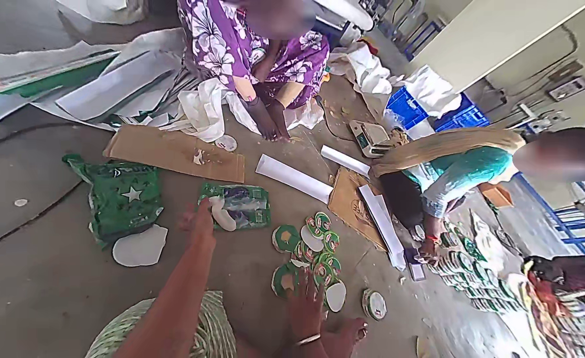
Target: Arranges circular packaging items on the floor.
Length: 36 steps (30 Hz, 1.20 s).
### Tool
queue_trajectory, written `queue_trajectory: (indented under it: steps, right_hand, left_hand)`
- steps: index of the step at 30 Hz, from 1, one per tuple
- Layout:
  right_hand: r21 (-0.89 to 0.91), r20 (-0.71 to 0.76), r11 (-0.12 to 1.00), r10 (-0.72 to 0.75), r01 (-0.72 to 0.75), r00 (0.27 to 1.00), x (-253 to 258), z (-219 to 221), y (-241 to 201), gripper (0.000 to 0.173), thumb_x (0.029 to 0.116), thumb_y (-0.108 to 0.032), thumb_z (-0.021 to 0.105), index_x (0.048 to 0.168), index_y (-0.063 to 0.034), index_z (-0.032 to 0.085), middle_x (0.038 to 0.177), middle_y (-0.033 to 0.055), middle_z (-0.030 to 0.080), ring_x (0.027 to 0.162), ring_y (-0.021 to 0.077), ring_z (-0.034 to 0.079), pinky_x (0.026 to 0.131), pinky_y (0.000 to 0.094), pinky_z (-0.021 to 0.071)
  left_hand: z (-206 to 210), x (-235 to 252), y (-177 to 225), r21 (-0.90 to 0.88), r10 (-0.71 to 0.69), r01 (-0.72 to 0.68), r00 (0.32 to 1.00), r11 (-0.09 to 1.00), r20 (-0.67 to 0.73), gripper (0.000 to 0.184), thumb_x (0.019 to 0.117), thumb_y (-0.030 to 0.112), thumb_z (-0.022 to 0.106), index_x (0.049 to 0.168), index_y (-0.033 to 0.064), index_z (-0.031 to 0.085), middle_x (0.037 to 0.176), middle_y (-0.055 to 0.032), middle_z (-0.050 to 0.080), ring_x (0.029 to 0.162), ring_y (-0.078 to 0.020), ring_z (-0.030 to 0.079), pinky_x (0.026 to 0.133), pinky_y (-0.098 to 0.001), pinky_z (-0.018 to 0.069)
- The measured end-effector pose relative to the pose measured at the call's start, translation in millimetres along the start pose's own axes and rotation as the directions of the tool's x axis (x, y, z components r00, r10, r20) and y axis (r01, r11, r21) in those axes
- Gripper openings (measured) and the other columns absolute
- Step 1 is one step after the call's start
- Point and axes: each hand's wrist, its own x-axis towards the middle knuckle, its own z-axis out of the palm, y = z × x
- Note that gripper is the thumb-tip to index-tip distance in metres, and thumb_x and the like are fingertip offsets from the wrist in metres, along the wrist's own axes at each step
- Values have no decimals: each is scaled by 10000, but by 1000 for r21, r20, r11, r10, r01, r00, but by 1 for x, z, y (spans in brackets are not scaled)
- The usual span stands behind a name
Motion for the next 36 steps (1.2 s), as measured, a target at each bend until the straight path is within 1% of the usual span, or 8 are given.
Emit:
queue_trajectory:
  steps: [3, 7, 10, 14, 19, 28, 33, 36]
  right_hand:
    - [110, -10, 993, 36, -34, 999, 7, -4, 3, 594, 701, 130, 750, 1206, -182, 763, 1549, 271, 451, 1434, 535, 392, 1085, 786, 266]
    - [114, 337, 989, 54, -98, 940, 13, -9, -6, 698, 896, 87, 586, 1475, -303, 571, 1662, 197, 292, 1550, 463, 180, 1182, 744, 118]
    - [152, 172, 984, 65, -92, 983, -2, -5, -2, 401, 894, 18, 641, 1214, -187, 769, 1593, 205, 423, 1500, 495, 299, 1140, 771, 185]
    - [-19, -82, 1000, 23, -24, 996, -24, 32, 4, 591, 795, 63, 701, 1252, -310, 744, 1446, 206, 591, 1342, 486, 536, 1039, 746, 386]
    - [79, -5, 994, 74, -73, 997, -31, 2, 5, 463, 812, 87, 685, 1238, -82, 746, 1507, 253, 512, 1416, 506, 438, 1106, 758, 275]
    - [66, 92, 976, 201, -207, 975, -3, -17, 11, 518, 863, 76, 643, 1312, -172, 715, 1544, 254, 467, 1467, 508, 357, 1119, 780, 226]
    - [128, 350, 953, 214, -273, 912, 38, -4, 13, 606, 1009, -516, 531, 1541, -230, 489, 1686, 217, 204, 1561, 472, 103, 1194, 734, 14]
    - [407, 489, 806, 205, -430, 848, 41, -14, 12, 514, 1052, -515, 453, 1488, -263, 559, 1703, 196, 149, 1572, 447, 49, 1213, 697, -11]
  left_hand:
    - [2, 0, -2, -9, 8, -7, 1000, 1000, 11, 668, 1046, 319, 570, 1568, -7, 309, 1616, -326, 206, 1489, -456, 245, 1159, -598, 295]
    - [2, 2, -5, 8, 23, -24, 999, 1000, 23, 683, 1051, 325, 561, 1577, -9, 283, 1620, -323, 207, 1495, -446, 244, 1170, -586, 293]
    - [2, 0, -3, 15, 32, -33, 999, 999, 29, 666, 1053, 322, 559, 1573, -1, 297, 1608, -328, 229, 1482, -444, 272, 1157, -585, 310]
    - [5, -1, -2, 41, 21, -22, 999, 999, 31, 659, 1054, 323, 557, 1571, 2, 303, 1611, -328, 220, 1486, -452, 257, 1156, -597, 301]
    - [4, -3, -3, 33, 56, -57, 998, 998, 41, 626, 1048, 287, 558, 1550, -11, 331, 1581, -333, 273, 1461, -448, 300, 1140, -595, 322]
    - [5, 0, -4, 33, 32, -32, 999, 999, 23, 638, 1038, 295, 579, 1555, 19, 328, 1584, -319, 277, 1450, -442, 325, 1128, -587, 346]
    - [5, -4, -2, 38, 48, -49, 998, 998, 34, 635, 1047, 280, 564, 1566, 16, 309, 1598, -315, 258, 1467, -435, 301, 1141, -584, 331]
    - [3, -6, 0, 3, 49, -49, 998, 999, 43, 642, 1051, 278, 558, 1577, 22, 294, 1602, -318, 248, 1470, -439, 292, 1136, -595, 329]
